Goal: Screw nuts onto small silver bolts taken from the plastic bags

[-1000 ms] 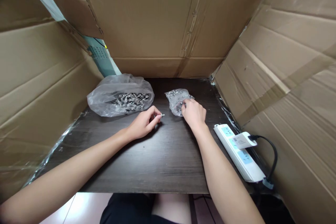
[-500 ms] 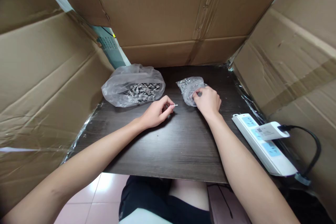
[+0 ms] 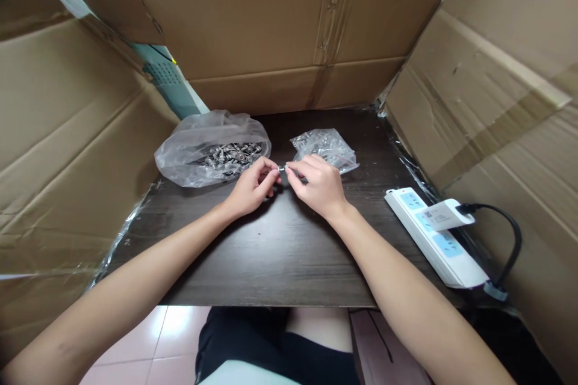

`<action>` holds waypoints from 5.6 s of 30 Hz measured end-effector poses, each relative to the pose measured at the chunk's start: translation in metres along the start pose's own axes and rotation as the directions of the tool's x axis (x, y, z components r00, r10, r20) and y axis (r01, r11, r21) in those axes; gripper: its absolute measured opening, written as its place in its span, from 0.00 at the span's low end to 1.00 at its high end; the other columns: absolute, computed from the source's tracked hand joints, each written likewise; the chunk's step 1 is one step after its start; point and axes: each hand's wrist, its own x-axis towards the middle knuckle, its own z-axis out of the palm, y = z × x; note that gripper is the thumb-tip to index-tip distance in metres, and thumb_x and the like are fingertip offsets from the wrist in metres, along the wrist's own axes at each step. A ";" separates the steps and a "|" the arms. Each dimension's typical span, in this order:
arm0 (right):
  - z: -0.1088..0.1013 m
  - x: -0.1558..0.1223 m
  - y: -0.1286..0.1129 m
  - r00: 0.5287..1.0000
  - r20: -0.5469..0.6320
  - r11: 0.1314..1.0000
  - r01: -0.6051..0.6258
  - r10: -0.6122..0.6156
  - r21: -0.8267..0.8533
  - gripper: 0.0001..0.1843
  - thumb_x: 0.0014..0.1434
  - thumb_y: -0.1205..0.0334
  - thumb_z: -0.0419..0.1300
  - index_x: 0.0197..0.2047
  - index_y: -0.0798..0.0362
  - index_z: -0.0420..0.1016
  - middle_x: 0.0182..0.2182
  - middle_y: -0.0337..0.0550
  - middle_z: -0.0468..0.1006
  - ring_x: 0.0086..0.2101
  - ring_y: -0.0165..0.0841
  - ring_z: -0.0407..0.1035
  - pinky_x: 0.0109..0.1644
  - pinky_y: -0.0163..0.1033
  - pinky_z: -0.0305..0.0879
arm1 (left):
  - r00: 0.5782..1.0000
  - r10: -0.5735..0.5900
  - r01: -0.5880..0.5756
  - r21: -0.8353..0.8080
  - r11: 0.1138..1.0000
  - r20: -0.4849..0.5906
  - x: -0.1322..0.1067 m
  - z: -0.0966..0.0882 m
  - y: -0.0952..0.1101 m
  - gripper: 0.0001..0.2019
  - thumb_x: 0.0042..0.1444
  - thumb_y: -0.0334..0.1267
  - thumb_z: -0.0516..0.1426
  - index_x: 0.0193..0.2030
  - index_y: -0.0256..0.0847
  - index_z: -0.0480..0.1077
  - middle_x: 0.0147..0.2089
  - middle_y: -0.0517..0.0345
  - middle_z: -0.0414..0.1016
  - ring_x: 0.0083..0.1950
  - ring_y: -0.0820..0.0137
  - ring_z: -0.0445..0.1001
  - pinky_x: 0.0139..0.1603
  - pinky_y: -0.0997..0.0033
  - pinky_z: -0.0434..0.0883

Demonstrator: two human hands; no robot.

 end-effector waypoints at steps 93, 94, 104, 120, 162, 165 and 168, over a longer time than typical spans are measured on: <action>-0.005 -0.001 0.002 0.934 0.347 0.960 -0.169 0.084 0.224 0.07 0.66 0.61 0.53 0.36 0.50 0.69 0.24 0.36 0.72 0.25 0.32 0.65 0.32 0.37 0.56 | 0.990 0.102 -0.119 0.192 0.974 0.096 -0.004 -0.002 0.002 0.08 0.71 0.42 0.52 0.44 0.41 0.63 0.33 0.59 0.75 0.29 0.73 0.74 0.32 0.73 0.69; -0.004 -0.001 0.003 0.935 0.346 0.960 -0.168 0.084 0.222 0.07 0.66 0.61 0.53 0.35 0.50 0.69 0.24 0.36 0.72 0.25 0.32 0.64 0.33 0.37 0.55 | 0.990 0.103 -0.121 0.195 0.973 0.098 -0.005 -0.002 0.002 0.08 0.71 0.42 0.52 0.44 0.41 0.63 0.33 0.59 0.75 0.29 0.73 0.74 0.32 0.73 0.69; -0.005 -0.001 0.001 0.924 0.363 0.965 -0.195 0.120 0.176 0.13 0.70 0.57 0.51 0.35 0.50 0.71 0.24 0.38 0.74 0.26 0.34 0.67 0.34 0.37 0.57 | 0.990 0.101 -0.116 0.163 0.980 0.100 -0.005 -0.002 0.001 0.09 0.71 0.44 0.52 0.44 0.41 0.63 0.32 0.59 0.75 0.29 0.73 0.74 0.32 0.73 0.70; -0.004 -0.002 0.004 0.922 0.366 0.959 -0.210 0.128 0.191 0.13 0.70 0.57 0.51 0.38 0.50 0.73 0.25 0.38 0.73 0.27 0.33 0.67 0.35 0.38 0.57 | 0.990 0.101 -0.116 0.171 0.978 0.096 -0.005 -0.002 0.001 0.09 0.70 0.44 0.52 0.44 0.40 0.64 0.33 0.58 0.76 0.29 0.73 0.74 0.32 0.73 0.70; 0.002 -0.003 0.004 0.932 0.339 0.973 -0.184 0.127 0.140 0.09 0.66 0.60 0.53 0.43 0.52 0.72 0.27 0.41 0.78 0.26 0.33 0.68 0.33 0.37 0.57 | 0.992 0.111 -0.120 0.205 0.971 0.052 -0.002 -0.001 -0.002 0.09 0.64 0.35 0.56 0.50 0.38 0.68 0.40 0.55 0.79 0.32 0.73 0.76 0.32 0.75 0.71; 0.001 -0.003 0.004 0.931 0.338 0.972 -0.194 0.139 0.136 0.08 0.65 0.60 0.53 0.41 0.51 0.72 0.26 0.40 0.77 0.26 0.33 0.68 0.33 0.37 0.57 | 0.992 0.114 -0.122 0.229 0.966 0.048 -0.002 0.000 -0.001 0.07 0.65 0.35 0.56 0.47 0.37 0.71 0.38 0.55 0.79 0.33 0.72 0.77 0.35 0.74 0.73; 0.001 -0.003 0.005 0.933 0.331 0.971 -0.197 0.143 0.137 0.08 0.66 0.59 0.53 0.41 0.51 0.72 0.26 0.40 0.77 0.26 0.34 0.68 0.34 0.37 0.57 | 0.993 0.114 -0.118 0.257 0.959 0.030 -0.001 0.000 0.000 0.07 0.65 0.36 0.56 0.46 0.37 0.74 0.36 0.56 0.80 0.34 0.71 0.78 0.36 0.75 0.72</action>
